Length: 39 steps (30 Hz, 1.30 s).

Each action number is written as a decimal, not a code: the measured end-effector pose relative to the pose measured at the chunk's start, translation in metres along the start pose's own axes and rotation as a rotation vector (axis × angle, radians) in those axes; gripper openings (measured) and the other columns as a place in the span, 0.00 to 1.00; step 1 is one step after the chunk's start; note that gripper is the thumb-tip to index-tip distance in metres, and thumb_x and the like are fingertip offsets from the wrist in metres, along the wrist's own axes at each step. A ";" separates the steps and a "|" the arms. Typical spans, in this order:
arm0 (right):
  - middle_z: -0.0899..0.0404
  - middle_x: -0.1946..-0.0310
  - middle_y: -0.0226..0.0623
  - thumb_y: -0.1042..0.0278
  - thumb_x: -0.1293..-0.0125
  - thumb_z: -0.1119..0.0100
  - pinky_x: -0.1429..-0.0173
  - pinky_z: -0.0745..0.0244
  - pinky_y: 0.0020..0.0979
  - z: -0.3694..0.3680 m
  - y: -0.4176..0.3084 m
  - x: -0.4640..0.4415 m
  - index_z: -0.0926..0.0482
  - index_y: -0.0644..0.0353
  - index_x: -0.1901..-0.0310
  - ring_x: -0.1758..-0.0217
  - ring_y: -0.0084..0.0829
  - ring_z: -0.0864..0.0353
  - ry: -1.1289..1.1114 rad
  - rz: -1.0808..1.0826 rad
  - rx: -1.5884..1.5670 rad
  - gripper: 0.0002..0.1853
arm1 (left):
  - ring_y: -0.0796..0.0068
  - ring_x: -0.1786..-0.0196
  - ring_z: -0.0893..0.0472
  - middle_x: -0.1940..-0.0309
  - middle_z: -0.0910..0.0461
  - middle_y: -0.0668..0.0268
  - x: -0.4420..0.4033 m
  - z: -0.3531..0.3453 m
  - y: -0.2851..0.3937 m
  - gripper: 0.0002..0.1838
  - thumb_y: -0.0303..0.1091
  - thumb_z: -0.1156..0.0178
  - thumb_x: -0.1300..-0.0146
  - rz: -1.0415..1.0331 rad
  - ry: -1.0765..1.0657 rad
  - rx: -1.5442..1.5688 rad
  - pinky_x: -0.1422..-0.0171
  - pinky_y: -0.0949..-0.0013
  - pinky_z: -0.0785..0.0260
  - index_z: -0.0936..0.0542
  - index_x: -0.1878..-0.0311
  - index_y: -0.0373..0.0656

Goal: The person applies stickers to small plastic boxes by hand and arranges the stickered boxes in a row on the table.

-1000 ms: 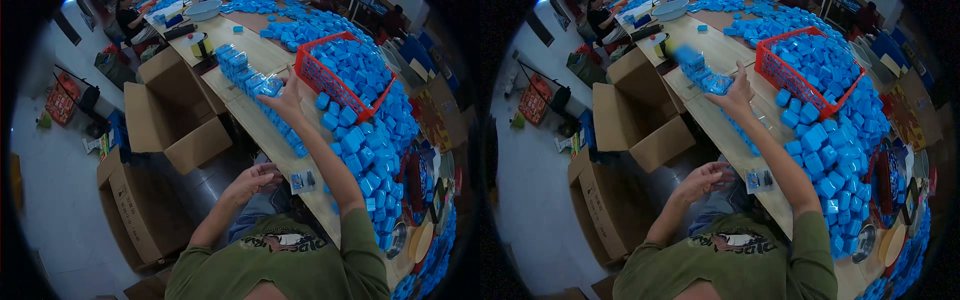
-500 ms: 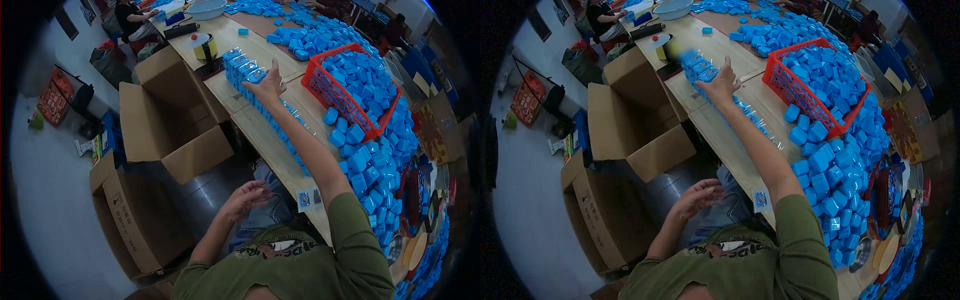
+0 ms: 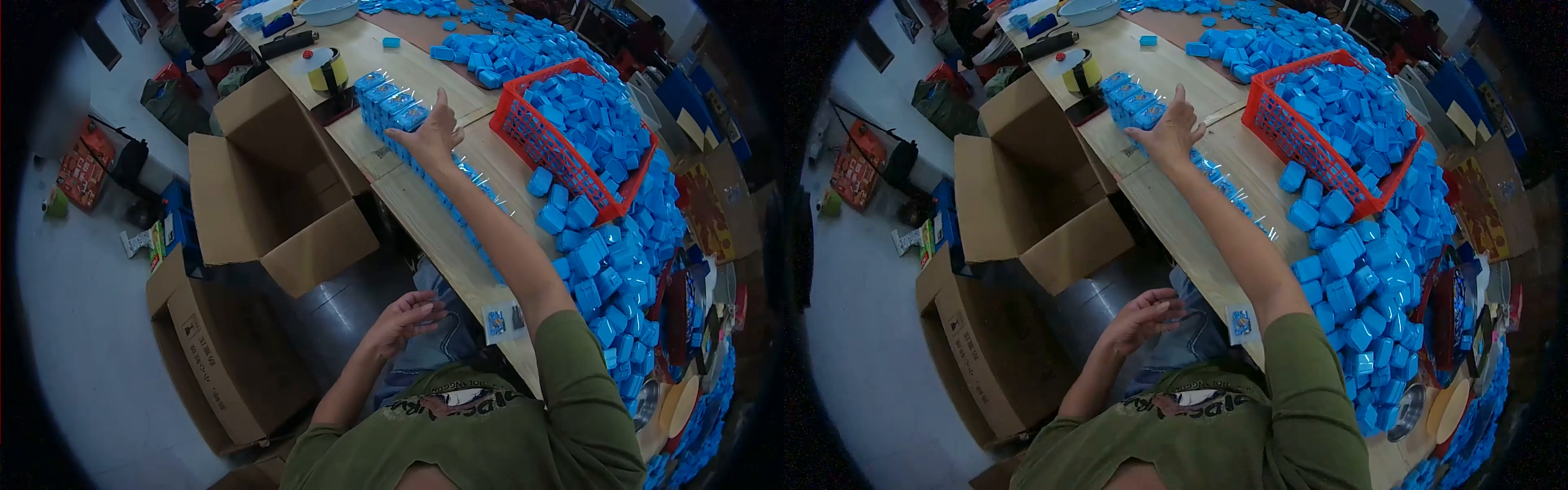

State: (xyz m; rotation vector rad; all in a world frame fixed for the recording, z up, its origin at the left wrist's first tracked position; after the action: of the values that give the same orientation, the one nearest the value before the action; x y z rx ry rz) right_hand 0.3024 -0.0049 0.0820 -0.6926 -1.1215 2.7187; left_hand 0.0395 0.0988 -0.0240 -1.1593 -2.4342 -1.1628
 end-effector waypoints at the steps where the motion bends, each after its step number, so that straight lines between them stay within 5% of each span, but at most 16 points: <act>1: 0.42 0.41 0.46 0.42 0.63 0.28 0.38 0.58 0.56 0.004 -0.002 0.002 0.58 0.57 0.34 0.36 0.46 0.45 0.017 0.037 0.022 0.60 | 0.70 0.49 0.25 0.51 0.26 0.61 -0.001 0.000 -0.002 0.25 0.36 0.40 0.41 -0.015 0.016 -0.019 0.46 0.67 0.31 0.34 0.43 0.40; 5: 0.40 0.45 0.44 0.41 0.58 0.31 0.40 0.55 0.53 0.049 -0.006 0.017 0.53 0.58 0.35 0.39 0.46 0.44 0.223 0.272 -0.006 0.54 | 0.73 0.54 0.24 0.54 0.25 0.62 -0.009 -0.009 -0.008 0.21 0.34 0.37 0.43 -0.204 0.135 -0.329 0.50 0.70 0.31 0.29 0.48 0.39; 7: 0.40 0.46 0.43 0.45 0.52 0.35 0.39 0.56 0.51 0.082 -0.013 0.027 0.46 0.57 0.39 0.38 0.40 0.46 0.266 0.479 0.016 0.44 | 0.74 0.59 0.25 0.60 0.25 0.65 -0.011 -0.030 0.003 0.16 0.31 0.37 0.44 -0.417 0.261 -0.840 0.51 0.72 0.33 0.27 0.53 0.39; 11: 0.39 0.47 0.42 0.48 0.47 0.38 0.42 0.54 0.46 0.145 -0.007 0.065 0.40 0.57 0.43 0.40 0.39 0.44 0.236 0.515 0.018 0.35 | 0.59 0.58 0.27 0.62 0.26 0.59 -0.023 -0.087 0.000 0.18 0.33 0.33 0.53 -0.932 0.213 -1.362 0.55 0.63 0.33 0.24 0.58 0.40; 14: 0.37 0.49 0.42 0.49 0.46 0.39 0.43 0.53 0.45 0.183 0.005 0.089 0.38 0.57 0.43 0.42 0.39 0.41 0.224 0.522 0.055 0.33 | 0.56 0.60 0.28 0.64 0.27 0.59 -0.038 -0.108 -0.012 0.19 0.34 0.32 0.58 -1.054 0.206 -1.506 0.58 0.60 0.34 0.24 0.60 0.42; 24: 0.34 0.49 0.39 0.58 0.48 0.36 0.41 0.53 0.39 0.265 0.041 0.158 0.36 0.56 0.44 0.44 0.37 0.38 0.148 0.377 0.029 0.30 | 0.60 0.62 0.28 0.69 0.27 0.63 -0.055 -0.098 -0.028 0.14 0.34 0.32 0.61 -0.811 0.334 -1.558 0.61 0.61 0.37 0.25 0.69 0.45; 30: 0.32 0.51 0.37 0.62 0.47 0.38 0.40 0.54 0.39 0.282 0.057 0.192 0.31 0.55 0.49 0.46 0.36 0.36 0.081 0.358 0.109 0.23 | 0.61 0.65 0.27 0.72 0.26 0.64 -0.047 -0.109 -0.027 0.07 0.30 0.35 0.57 -1.042 0.346 -1.714 0.63 0.61 0.36 0.24 0.75 0.43; 39: 0.29 0.54 0.30 0.65 0.47 0.38 0.40 0.52 0.39 0.267 0.082 0.217 0.26 0.50 0.54 0.48 0.32 0.33 -0.068 0.390 0.222 0.17 | 0.68 0.66 0.28 0.72 0.27 0.69 -0.031 -0.117 -0.026 0.09 0.27 0.39 0.55 -1.245 0.267 -1.728 0.64 0.66 0.39 0.21 0.68 0.47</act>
State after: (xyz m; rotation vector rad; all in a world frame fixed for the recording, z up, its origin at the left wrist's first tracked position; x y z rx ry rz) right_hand -0.0072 -0.1739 0.1120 -0.8667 -0.7409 3.1464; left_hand 0.0248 -0.0145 0.0246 0.8297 -1.2396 -3.5327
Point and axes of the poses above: each hand's wrist, its own x-axis away from the middle knuckle, its own z-axis out of the back of the hand, y = z × x, the point moved 5 cm from there along -x, towards the middle knuckle
